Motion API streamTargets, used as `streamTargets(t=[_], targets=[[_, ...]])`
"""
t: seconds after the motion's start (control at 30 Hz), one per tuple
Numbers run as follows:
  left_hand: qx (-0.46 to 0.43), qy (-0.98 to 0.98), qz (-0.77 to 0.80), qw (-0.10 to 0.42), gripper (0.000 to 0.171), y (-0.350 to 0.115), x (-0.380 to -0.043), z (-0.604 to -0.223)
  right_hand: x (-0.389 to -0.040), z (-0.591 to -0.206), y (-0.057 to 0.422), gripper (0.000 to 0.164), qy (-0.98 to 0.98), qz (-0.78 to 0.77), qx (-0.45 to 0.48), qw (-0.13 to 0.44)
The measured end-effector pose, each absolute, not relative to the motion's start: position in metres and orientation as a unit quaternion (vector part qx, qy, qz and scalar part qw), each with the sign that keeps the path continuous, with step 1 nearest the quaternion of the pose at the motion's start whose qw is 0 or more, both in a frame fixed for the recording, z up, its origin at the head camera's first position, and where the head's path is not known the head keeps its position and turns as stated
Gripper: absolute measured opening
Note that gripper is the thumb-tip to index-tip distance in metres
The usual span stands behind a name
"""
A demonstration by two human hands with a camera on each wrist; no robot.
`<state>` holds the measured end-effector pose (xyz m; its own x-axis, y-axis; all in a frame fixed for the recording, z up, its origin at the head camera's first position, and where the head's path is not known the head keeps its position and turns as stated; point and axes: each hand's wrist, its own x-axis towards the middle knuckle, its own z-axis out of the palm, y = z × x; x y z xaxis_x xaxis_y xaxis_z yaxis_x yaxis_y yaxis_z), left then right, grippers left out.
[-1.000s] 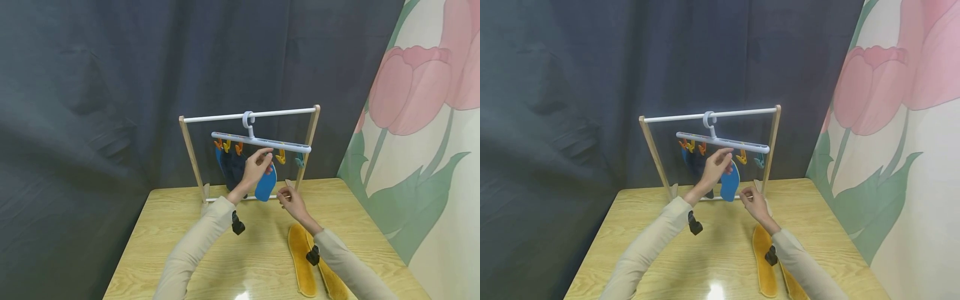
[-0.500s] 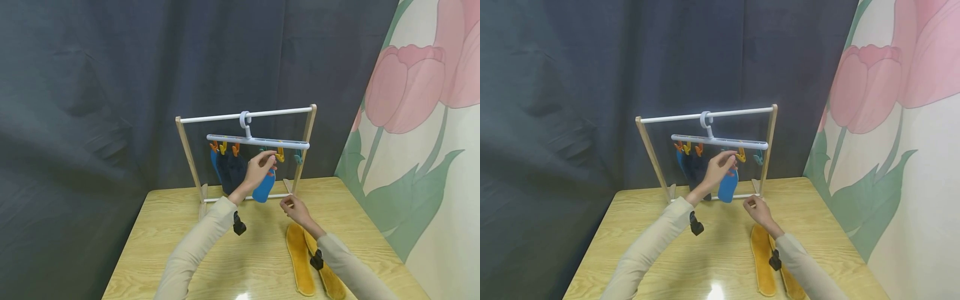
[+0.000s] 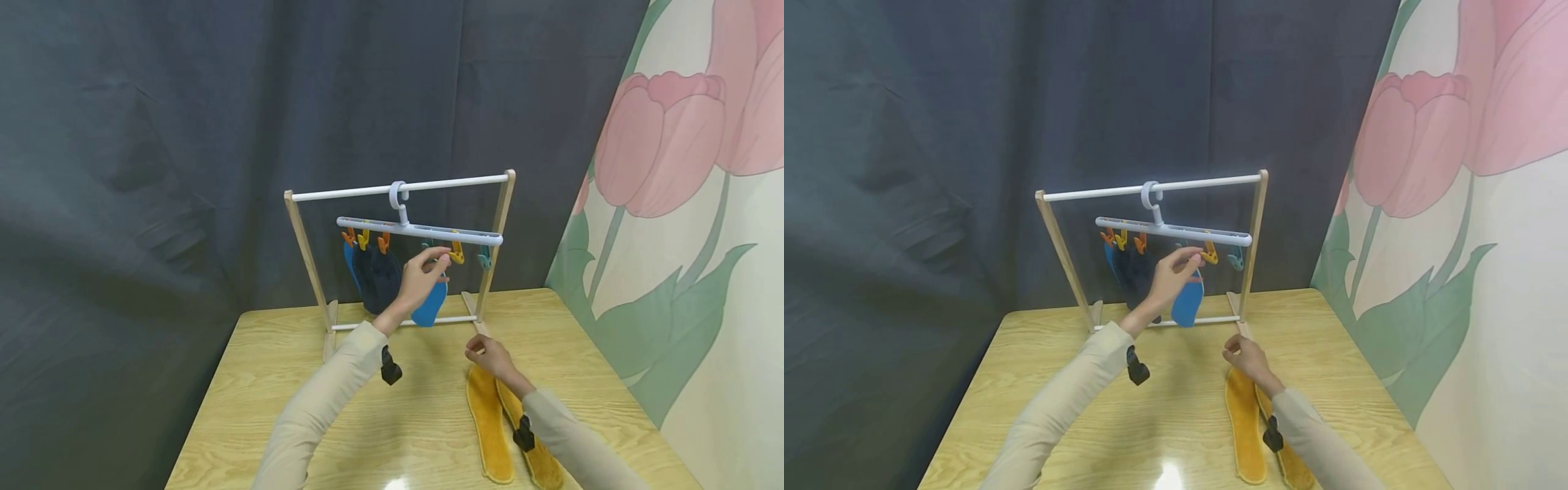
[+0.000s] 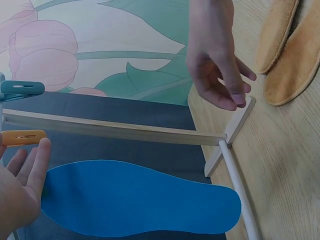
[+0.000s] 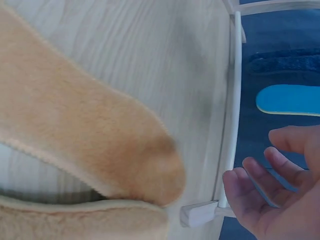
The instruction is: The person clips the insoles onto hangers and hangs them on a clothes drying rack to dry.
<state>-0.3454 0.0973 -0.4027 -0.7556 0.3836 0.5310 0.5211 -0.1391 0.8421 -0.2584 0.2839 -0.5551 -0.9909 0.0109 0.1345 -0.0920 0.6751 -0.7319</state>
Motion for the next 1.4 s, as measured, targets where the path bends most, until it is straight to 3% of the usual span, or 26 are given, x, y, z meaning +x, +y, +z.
streamTargets(t=[0.23,0.5,1.03,1.4], targets=[[-0.342,-0.659,-0.667,0.059,0.033,0.097,-0.346,-0.402,-0.257,-0.571,0.286,0.008,-0.921,0.385,0.015,0.055],[-0.356,-0.658,-0.662,0.055,0.031,0.089,-0.323,-0.375,-0.252,-0.579,0.287,0.013,-0.930,0.366,0.010,0.033],[-0.363,-0.668,-0.646,0.068,0.026,0.092,-0.324,-0.376,-0.246,-0.592,0.296,0.021,-0.939,0.342,-0.039,-0.029],[-0.362,-0.665,-0.652,0.055,0.024,0.095,-0.326,-0.377,-0.245,-0.596,0.298,0.039,-0.956,0.286,-0.054,-0.035]])
